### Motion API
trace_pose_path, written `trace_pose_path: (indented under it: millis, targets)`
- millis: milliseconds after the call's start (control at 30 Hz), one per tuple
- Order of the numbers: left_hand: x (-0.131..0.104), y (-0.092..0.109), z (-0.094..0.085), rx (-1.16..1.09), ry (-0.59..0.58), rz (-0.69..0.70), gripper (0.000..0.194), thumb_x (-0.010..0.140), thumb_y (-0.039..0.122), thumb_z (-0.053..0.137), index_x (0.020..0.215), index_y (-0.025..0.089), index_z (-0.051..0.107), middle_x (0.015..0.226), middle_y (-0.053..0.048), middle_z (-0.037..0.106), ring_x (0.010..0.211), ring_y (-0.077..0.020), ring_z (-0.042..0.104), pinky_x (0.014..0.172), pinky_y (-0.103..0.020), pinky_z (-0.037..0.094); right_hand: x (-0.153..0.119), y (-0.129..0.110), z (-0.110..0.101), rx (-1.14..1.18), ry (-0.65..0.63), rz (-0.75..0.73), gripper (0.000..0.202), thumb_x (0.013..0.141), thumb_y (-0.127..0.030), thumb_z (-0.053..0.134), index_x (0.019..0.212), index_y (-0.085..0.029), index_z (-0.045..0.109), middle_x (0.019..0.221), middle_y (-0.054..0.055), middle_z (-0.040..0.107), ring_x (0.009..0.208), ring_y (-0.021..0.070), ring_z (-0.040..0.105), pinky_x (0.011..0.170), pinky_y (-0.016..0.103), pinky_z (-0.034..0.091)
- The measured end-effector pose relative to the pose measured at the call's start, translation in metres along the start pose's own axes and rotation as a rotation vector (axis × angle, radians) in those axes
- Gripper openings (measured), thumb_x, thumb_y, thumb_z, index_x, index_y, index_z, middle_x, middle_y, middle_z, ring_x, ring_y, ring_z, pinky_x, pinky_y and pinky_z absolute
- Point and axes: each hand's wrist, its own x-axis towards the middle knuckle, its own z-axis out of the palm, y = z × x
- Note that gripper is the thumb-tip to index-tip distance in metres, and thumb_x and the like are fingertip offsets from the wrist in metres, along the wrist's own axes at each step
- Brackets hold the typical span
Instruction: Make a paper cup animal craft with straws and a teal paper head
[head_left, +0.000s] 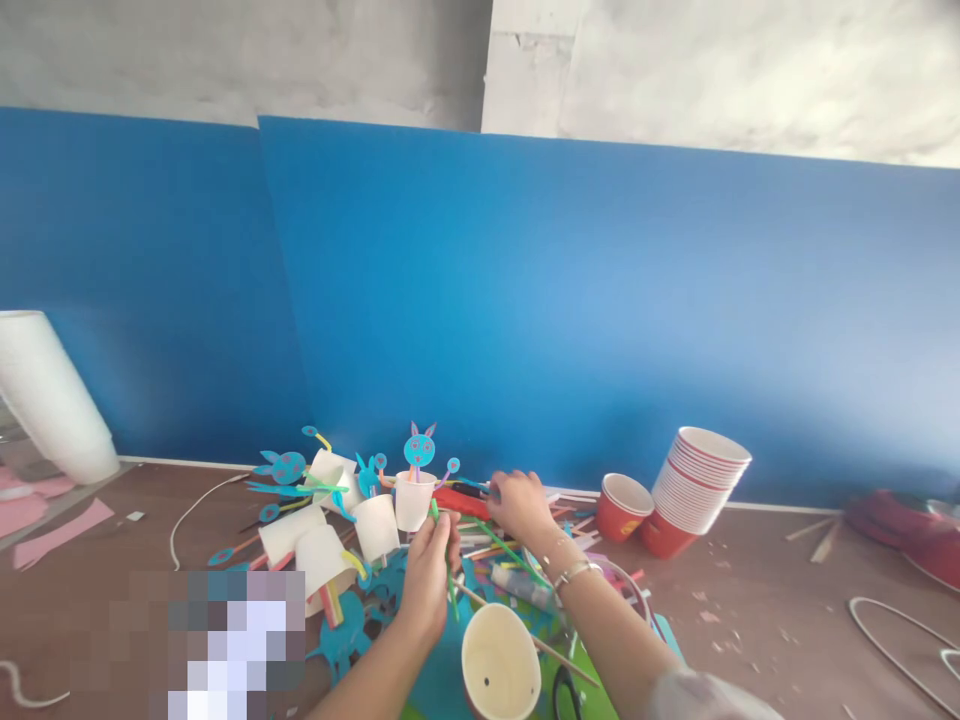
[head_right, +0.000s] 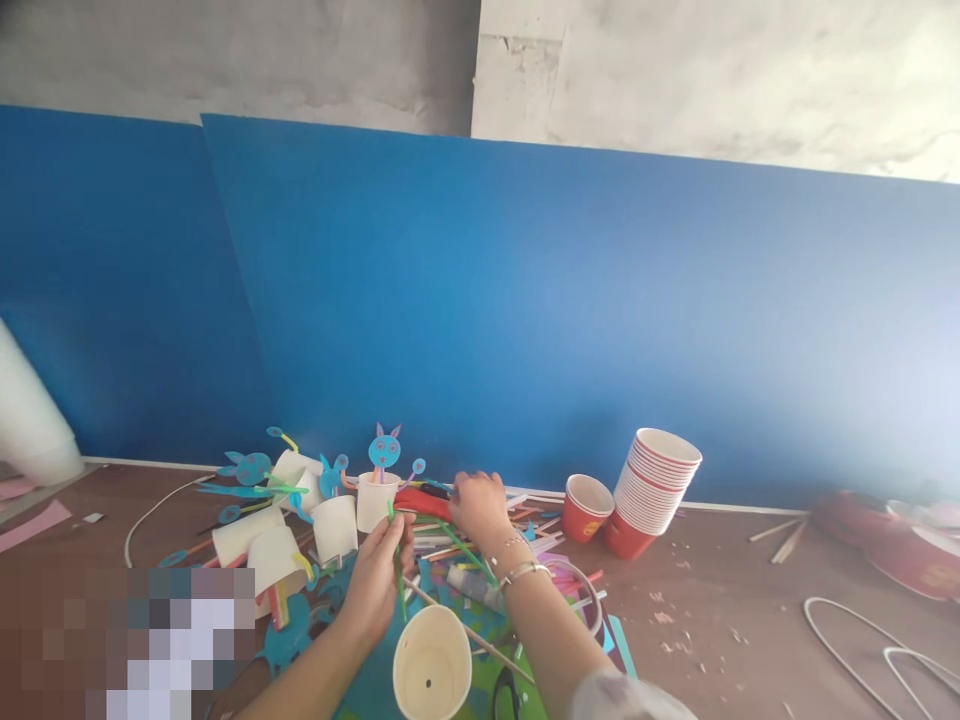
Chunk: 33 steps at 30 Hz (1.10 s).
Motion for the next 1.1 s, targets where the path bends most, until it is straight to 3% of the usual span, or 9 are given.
trace_pose_path:
  millis: [167, 300, 500, 700, 1000, 1100]
  targets:
    - [-0.003, 0.014, 0.005, 0.016, -0.071, -0.025, 0.050, 0.055, 0.058, 0.080, 0.070, 0.016, 0.059, 0.047, 0.013, 0.025, 0.039, -0.0026, 0.017, 0.039, -0.018, 0.013, -0.044, -0.012, -0.023, 0.197, 0.017, -0.056, 0.014, 0.082, -0.015, 0.053, 0.087, -0.021, 0.066, 0.081, 0.000, 0.073, 0.075, 0.0138, 0.066, 0.070, 0.021, 0.044]
    - [-0.006, 0.022, 0.007, 0.049, -0.102, -0.018, 0.051, 0.055, 0.058, 0.080, 0.058, 0.018, 0.049, 0.043, 0.013, 0.021, 0.040, -0.0031, 0.017, 0.040, -0.019, 0.012, -0.063, -0.024, -0.030, 0.430, 0.119, -0.089, 0.014, 0.074, -0.011, 0.057, 0.077, -0.020, 0.067, 0.077, 0.001, 0.073, 0.074, 0.0183, 0.065, 0.069, 0.026, 0.045]
    - [-0.009, 0.023, 0.010, 0.098, -0.114, 0.009, 0.056, 0.054, 0.062, 0.079, 0.056, 0.019, 0.044, 0.042, 0.013, 0.024, 0.040, -0.0033, 0.019, 0.041, -0.019, 0.017, -0.067, -0.026, -0.024, 0.530, 0.268, -0.165, 0.014, 0.081, -0.016, 0.060, 0.081, -0.022, 0.072, 0.079, 0.003, 0.074, 0.076, 0.0209, 0.065, 0.072, 0.031, 0.042]
    - [-0.010, 0.019, 0.010, 0.118, -0.120, 0.022, 0.056, 0.054, 0.062, 0.079, 0.054, 0.020, 0.041, 0.042, 0.013, 0.025, 0.039, -0.0035, 0.018, 0.040, -0.019, 0.016, -0.071, -0.030, -0.028, 0.485, 0.321, -0.250, 0.019, 0.085, -0.016, 0.057, 0.075, -0.023, 0.072, 0.075, 0.002, 0.072, 0.075, 0.0188, 0.063, 0.073, 0.031, 0.037]
    - [-0.011, 0.019, 0.008, 0.165, -0.127, 0.043, 0.043, 0.059, 0.056, 0.078, 0.060, 0.017, 0.058, 0.042, 0.011, 0.035, 0.039, -0.0045, 0.027, 0.041, -0.020, 0.023, -0.075, -0.036, -0.031, 0.467, 0.385, -0.223, 0.017, 0.084, -0.014, 0.055, 0.076, -0.021, 0.068, 0.072, 0.003, 0.071, 0.073, 0.0187, 0.062, 0.072, 0.031, 0.035]
    - [-0.011, 0.018, 0.008, 0.160, -0.131, 0.044, 0.045, 0.058, 0.056, 0.079, 0.057, 0.017, 0.057, 0.040, 0.011, 0.034, 0.038, -0.0040, 0.025, 0.041, -0.020, 0.021, -0.075, -0.036, -0.033, 0.439, 0.388, -0.225, 0.018, 0.084, -0.012, 0.054, 0.073, -0.020, 0.066, 0.070, 0.003, 0.070, 0.072, 0.0191, 0.062, 0.072, 0.032, 0.034]
